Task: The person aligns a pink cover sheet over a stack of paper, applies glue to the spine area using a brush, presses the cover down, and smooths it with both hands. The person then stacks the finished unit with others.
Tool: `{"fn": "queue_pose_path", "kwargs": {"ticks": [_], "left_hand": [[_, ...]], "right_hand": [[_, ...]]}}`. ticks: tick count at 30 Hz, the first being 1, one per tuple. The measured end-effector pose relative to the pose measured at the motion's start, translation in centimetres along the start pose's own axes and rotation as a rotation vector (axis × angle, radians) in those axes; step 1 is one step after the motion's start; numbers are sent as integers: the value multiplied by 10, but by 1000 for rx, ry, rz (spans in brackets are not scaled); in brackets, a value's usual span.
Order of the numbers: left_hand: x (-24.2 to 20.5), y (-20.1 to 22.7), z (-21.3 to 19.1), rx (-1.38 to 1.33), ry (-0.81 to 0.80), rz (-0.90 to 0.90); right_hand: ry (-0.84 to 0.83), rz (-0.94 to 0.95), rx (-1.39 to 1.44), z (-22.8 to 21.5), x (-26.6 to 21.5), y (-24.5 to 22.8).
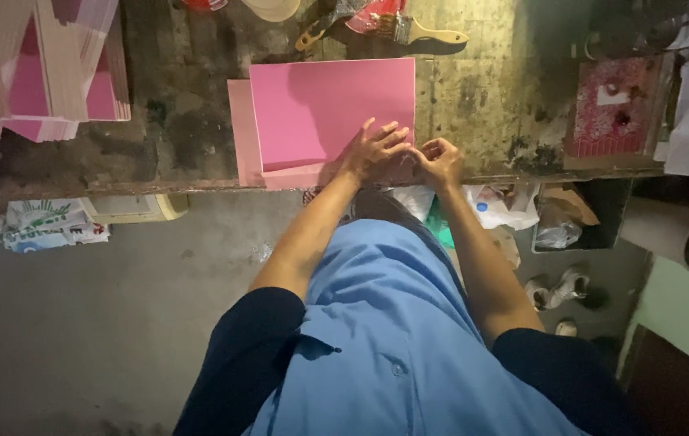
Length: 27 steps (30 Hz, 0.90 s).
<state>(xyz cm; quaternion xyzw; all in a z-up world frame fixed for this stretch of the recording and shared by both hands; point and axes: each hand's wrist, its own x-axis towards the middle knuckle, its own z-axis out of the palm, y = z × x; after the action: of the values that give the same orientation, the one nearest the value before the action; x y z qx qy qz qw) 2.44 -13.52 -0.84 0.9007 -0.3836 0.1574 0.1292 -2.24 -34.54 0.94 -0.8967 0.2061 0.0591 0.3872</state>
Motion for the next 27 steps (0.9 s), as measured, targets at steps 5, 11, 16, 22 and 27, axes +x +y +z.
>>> {"fn": "queue_pose_path", "kwargs": {"ticks": [5, 11, 16, 22, 27], "left_hand": [[19, -4, -8, -39, -6, -115], [5, -8, 0, -37, -129, -125], [5, -26, -7, -124, -132, -43], [6, -44, -34, -38, -197, 59], [4, -51, -26, -64, -284, 59]], "right_hand": [[-34, 28, 153, -16, -14, -27], [-23, 67, 104, -10, -27, -34], [30, -20, 66, -2, -26, -32], [58, -167, 49, -5, -25, -40], [131, -356, -94, -10, -28, -50]]}}
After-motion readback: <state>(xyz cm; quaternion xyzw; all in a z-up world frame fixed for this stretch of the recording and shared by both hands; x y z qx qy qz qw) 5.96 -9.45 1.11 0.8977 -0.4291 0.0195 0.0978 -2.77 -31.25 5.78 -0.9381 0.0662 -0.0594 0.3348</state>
